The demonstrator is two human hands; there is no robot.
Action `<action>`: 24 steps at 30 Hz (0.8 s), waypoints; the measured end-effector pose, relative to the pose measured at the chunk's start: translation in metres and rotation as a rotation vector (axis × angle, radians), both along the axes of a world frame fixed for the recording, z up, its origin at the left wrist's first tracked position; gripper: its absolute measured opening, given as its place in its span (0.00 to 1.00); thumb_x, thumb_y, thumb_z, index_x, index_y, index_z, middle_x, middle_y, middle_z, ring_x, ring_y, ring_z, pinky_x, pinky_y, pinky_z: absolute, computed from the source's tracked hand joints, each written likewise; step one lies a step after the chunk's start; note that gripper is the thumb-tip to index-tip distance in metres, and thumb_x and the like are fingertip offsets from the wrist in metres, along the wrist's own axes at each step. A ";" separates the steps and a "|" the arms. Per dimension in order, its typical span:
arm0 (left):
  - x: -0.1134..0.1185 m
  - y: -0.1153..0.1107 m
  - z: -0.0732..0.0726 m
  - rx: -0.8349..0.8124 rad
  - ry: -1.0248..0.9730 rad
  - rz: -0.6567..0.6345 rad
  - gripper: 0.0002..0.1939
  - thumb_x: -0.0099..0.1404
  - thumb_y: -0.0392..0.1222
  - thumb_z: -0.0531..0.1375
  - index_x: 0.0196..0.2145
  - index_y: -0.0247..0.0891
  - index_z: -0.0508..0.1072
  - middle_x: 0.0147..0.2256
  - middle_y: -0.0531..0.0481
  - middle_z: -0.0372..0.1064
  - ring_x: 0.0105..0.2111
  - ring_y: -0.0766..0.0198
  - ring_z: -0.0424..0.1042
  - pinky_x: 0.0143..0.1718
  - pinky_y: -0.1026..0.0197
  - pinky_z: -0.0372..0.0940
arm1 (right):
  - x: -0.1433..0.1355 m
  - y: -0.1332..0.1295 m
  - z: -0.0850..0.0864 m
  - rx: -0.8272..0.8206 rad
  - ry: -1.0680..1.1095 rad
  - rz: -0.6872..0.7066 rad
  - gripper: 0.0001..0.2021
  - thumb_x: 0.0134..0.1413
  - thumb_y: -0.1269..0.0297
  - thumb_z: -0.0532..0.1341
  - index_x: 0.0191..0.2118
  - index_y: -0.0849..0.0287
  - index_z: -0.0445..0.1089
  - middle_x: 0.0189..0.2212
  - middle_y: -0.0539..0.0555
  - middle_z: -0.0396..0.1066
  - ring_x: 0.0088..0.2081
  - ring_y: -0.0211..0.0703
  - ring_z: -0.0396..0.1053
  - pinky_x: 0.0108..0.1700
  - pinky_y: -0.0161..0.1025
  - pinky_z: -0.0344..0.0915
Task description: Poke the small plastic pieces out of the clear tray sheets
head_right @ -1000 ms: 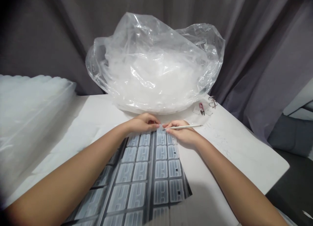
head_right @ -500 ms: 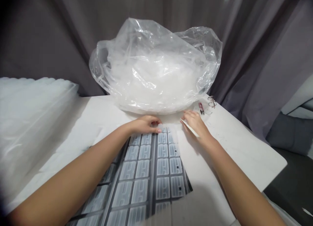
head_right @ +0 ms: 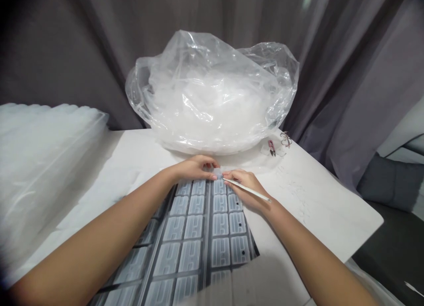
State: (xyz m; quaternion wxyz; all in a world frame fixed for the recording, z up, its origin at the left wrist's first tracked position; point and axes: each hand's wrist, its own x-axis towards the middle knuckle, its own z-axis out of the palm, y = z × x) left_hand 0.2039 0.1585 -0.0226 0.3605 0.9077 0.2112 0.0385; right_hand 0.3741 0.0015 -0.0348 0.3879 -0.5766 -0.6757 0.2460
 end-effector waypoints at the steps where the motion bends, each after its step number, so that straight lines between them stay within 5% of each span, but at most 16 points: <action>1: 0.000 0.000 0.000 0.001 0.003 -0.001 0.24 0.52 0.53 0.64 0.44 0.38 0.73 0.39 0.47 0.69 0.40 0.58 0.66 0.38 0.62 0.60 | 0.001 0.000 0.000 0.008 -0.011 0.003 0.08 0.59 0.62 0.57 0.37 0.56 0.73 0.45 0.57 0.74 0.48 0.48 0.71 0.50 0.49 0.66; 12: 0.002 -0.002 0.002 0.023 0.058 0.006 0.25 0.53 0.54 0.63 0.45 0.38 0.72 0.41 0.47 0.68 0.41 0.57 0.66 0.39 0.62 0.60 | -0.003 0.007 -0.010 0.243 -0.375 0.080 0.11 0.62 0.67 0.49 0.43 0.56 0.67 0.42 0.58 0.73 0.46 0.48 0.69 0.48 0.48 0.66; 17: 0.004 -0.002 0.001 0.023 0.082 0.015 0.24 0.53 0.54 0.63 0.44 0.38 0.72 0.42 0.48 0.69 0.42 0.58 0.67 0.41 0.62 0.61 | 0.017 0.010 -0.001 0.320 -0.362 -0.281 0.09 0.59 0.67 0.50 0.39 0.59 0.66 0.45 0.63 0.71 0.49 0.53 0.66 0.51 0.51 0.62; 20: 0.003 -0.002 0.002 0.020 0.099 0.028 0.25 0.53 0.55 0.62 0.46 0.38 0.71 0.44 0.47 0.69 0.43 0.57 0.68 0.42 0.62 0.62 | 0.030 0.003 0.009 0.204 -0.307 -0.408 0.06 0.55 0.65 0.55 0.31 0.58 0.67 0.44 0.62 0.72 0.48 0.56 0.68 0.51 0.53 0.61; 24: 0.000 -0.005 0.005 0.017 0.122 0.008 0.33 0.53 0.59 0.62 0.52 0.39 0.68 0.47 0.46 0.68 0.45 0.57 0.67 0.43 0.63 0.62 | 0.024 -0.008 0.008 -0.174 0.078 -0.085 0.08 0.54 0.60 0.60 0.28 0.58 0.67 0.45 0.59 0.73 0.46 0.49 0.71 0.47 0.46 0.65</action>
